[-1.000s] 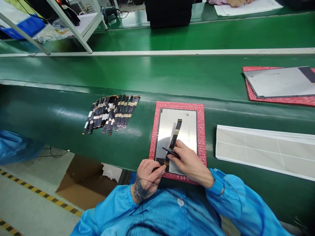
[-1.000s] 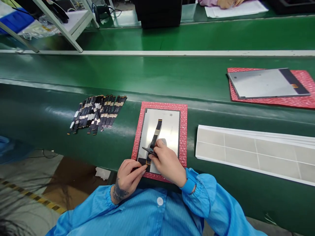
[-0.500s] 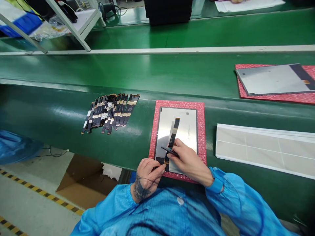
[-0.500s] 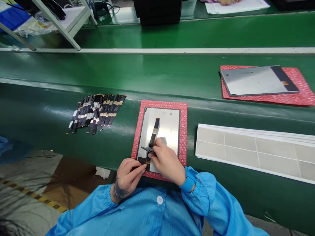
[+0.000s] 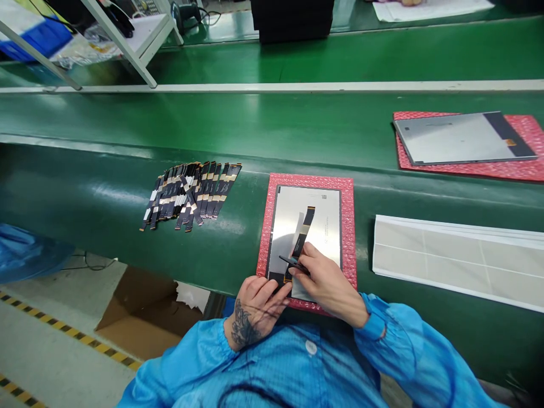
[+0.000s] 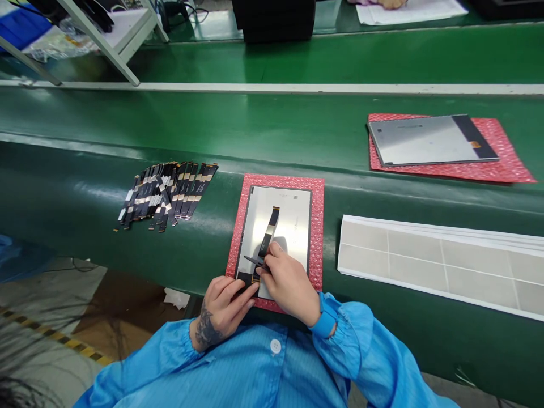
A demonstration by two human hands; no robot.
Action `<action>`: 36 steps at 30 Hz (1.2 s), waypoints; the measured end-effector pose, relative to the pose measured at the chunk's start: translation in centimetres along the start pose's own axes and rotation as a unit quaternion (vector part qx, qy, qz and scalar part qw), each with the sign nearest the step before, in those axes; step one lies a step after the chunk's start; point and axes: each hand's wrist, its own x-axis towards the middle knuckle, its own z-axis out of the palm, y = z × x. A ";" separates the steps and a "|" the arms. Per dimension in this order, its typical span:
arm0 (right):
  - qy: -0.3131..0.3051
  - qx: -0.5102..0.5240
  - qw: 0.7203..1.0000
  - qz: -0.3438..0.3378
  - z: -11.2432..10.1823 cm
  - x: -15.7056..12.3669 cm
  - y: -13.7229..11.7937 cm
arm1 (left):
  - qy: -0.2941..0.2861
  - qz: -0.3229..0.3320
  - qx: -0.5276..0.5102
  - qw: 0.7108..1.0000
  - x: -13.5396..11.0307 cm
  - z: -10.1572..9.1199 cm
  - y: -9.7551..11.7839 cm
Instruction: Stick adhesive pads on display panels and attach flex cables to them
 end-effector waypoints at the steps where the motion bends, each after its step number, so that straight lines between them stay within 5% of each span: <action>1: 0.001 -0.002 1.000 0.000 0.0 0.0 0.0 | 0.002 0.003 0.008 1.000 0.0 0.0 0.0; 10: 0.012 -0.021 1.000 0.002 0.3 -0.3 -0.5 | -0.015 -0.037 -0.013 0.999 0.3 0.0 0.6; 13: 0.132 -0.058 0.988 0.057 0.2 -0.6 -0.1 | -0.010 -0.059 -0.029 0.998 0.3 0.1 0.8; 16: 0.303 -0.108 0.938 0.130 -0.8 -1.4 1.7 | 0.008 -0.073 -0.047 0.996 -0.1 0.1 0.6; 21: 0.448 -0.121 0.879 0.106 -1.8 -3.4 5.2 | 0.013 -0.082 -0.073 0.994 -0.5 -0.4 0.2; 36: 0.538 -0.060 0.841 -0.020 -0.9 -4.4 5.6 | 0.024 -0.132 -0.057 0.989 0.1 -2.3 -2.5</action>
